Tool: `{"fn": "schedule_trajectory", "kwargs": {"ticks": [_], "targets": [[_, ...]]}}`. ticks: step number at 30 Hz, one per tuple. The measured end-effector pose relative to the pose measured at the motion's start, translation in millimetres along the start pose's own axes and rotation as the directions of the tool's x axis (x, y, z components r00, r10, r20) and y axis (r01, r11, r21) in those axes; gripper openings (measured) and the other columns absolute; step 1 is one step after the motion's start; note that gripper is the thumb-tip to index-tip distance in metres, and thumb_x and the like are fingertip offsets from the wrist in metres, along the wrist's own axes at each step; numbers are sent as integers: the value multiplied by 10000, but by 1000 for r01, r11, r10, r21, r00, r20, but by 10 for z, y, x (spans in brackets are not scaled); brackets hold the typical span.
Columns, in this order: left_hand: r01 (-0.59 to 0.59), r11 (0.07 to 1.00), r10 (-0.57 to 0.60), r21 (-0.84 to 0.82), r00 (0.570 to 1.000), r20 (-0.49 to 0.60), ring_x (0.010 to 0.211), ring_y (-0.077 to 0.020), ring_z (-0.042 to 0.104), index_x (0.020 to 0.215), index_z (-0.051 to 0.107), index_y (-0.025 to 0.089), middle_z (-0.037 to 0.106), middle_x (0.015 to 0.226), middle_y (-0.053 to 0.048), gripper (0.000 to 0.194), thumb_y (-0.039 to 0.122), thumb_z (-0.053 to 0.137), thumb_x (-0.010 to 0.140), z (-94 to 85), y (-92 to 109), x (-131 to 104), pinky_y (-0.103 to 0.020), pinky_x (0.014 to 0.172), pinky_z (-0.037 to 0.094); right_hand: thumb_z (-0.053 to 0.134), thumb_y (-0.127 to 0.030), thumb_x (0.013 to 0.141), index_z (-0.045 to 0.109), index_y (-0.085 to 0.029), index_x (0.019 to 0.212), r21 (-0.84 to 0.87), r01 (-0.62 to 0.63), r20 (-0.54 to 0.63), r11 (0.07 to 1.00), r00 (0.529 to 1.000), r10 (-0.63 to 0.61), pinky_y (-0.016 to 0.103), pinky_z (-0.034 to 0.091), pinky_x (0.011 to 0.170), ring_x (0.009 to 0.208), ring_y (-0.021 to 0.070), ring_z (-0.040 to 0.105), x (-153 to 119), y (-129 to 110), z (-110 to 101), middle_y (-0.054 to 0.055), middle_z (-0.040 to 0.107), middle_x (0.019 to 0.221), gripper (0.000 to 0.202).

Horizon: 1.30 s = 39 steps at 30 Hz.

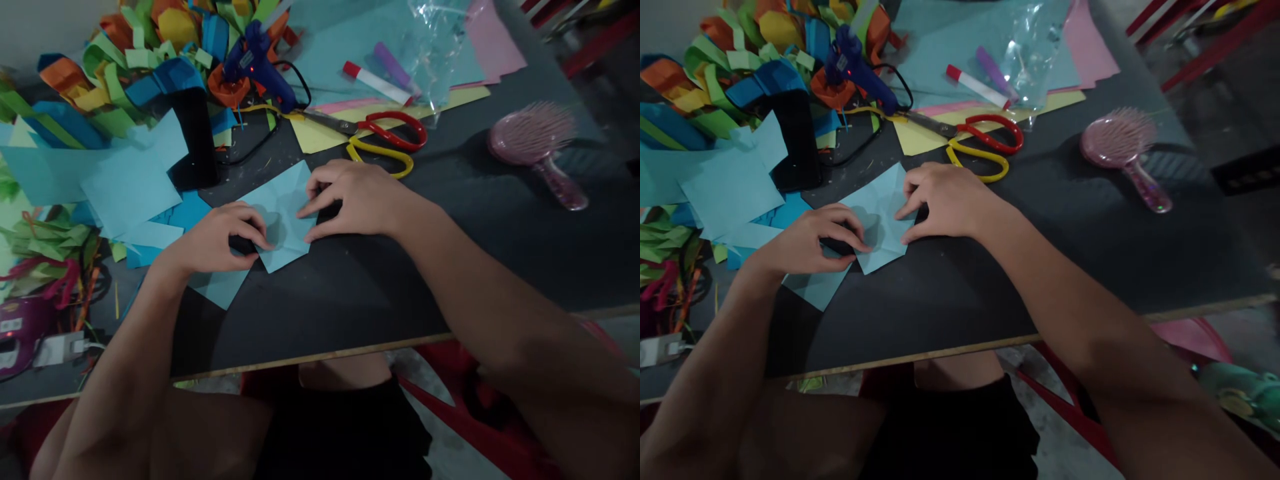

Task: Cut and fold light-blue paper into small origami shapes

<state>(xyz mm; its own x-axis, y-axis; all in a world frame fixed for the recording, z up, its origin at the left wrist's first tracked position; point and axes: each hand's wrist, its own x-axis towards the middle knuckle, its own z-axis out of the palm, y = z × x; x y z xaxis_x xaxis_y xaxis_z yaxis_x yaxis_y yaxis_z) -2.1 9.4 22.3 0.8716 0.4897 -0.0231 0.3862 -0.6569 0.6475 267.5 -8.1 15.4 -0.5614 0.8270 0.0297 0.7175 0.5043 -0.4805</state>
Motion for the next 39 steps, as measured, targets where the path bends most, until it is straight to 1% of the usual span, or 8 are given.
{"fn": "schedule_trajectory", "kwargs": {"ticks": [8, 12, 14, 17, 19, 31, 34, 39], "targets": [[12, 1000, -12, 15, 1000, 15, 927, -211, 615, 908, 785, 283, 711, 1030, -61, 220, 231, 599, 803, -7, -8, -3, -360, 852, 516, 763, -487, 767, 813, -281, 909, -64, 28, -5, 998, 1000, -28, 342, 367, 736, 911, 244, 568, -1, -8, 1, 70, 702, 993, 255], [7, 1000, -7, 3, 1000, 0, 901, -199, 620, 926, 781, 273, 710, 1015, -61, 266, 266, 518, 883, 19, 6, 16, -346, 834, 509, 726, -488, 802, 806, -273, 923, -109, 33, 11, 994, 999, -32, 367, 360, 736, 906, 256, 564, 0, -27, -7, 73, 693, 1018, 259], [18, 1000, -16, 18, 997, -78, 851, -190, 631, 962, 776, 259, 717, 932, -60, 298, 336, 490, 935, 96, 7, 49, -339, 803, 508, 693, -503, 824, 798, -264, 927, -121, 35, 16, 992, 999, -34, 377, 363, 747, 913, 265, 563, 3, -36, -10, 80, 690, 1024, 281], [90, 983, -40, 158, 955, -295, 719, -181, 625, 967, 775, 234, 697, 745, -42, 330, 495, 581, 911, 255, 0, 109, -344, 733, 498, 660, -520, 846, 788, -256, 930, -127, 45, 19, 991, 999, -43, 380, 361, 753, 917, 269, 561, 6, -48, -16, 87, 685, 1024, 305], [104, 970, -29, 220, 947, -320, 705, -187, 630, 960, 776, 235, 697, 712, -35, 361, 550, 620, 878, 334, 3, 134, -350, 730, 498, 651, -524, 852, 784, -255, 939, -127, 49, 17, 991, 999, -47, 376, 357, 749, 916, 266, 559, 6, -54, -19, 88, 683, 1030, 312], [128, 957, -50, 262, 957, -285, 757, -200, 666, 936, 768, 239, 734, 732, -23, 323, 528, 644, 866, 329, 46, 137, -330, 715, 488, 649, -554, 844, 789, -256, 934, -146, 37, -23, 989, 999, -41, 388, 329, 798, 901, 255, 546, -13, -40, 22, 78, 674, 989, 341], [45, 951, 41, 306, 963, -268, 750, -184, 675, 932, 760, 241, 736, 743, -22, 307, 500, 596, 911, 356, 52, 128, -313, 703, 492, 659, -540, 842, 796, -262, 931, -141, 38, -11, 989, 999, -39, 389, 331, 802, 908, 255, 546, -14, -41, 11, 78, 673, 1004, 322], [-130, 867, 208, 482, 972, -111, 667, -150, 666, 1113, 725, 239, 744, 796, -26, 306, 320, 451, 1003, 444, 157, 110, -272, 581, 446, 687, -489, 831, 805, -259, 938, -120, 47, 6, 992, 999, -46, 369, 343, 759, 901, 250, 551, -1, -49, -10, 85, 675, 1023, 279]]}}
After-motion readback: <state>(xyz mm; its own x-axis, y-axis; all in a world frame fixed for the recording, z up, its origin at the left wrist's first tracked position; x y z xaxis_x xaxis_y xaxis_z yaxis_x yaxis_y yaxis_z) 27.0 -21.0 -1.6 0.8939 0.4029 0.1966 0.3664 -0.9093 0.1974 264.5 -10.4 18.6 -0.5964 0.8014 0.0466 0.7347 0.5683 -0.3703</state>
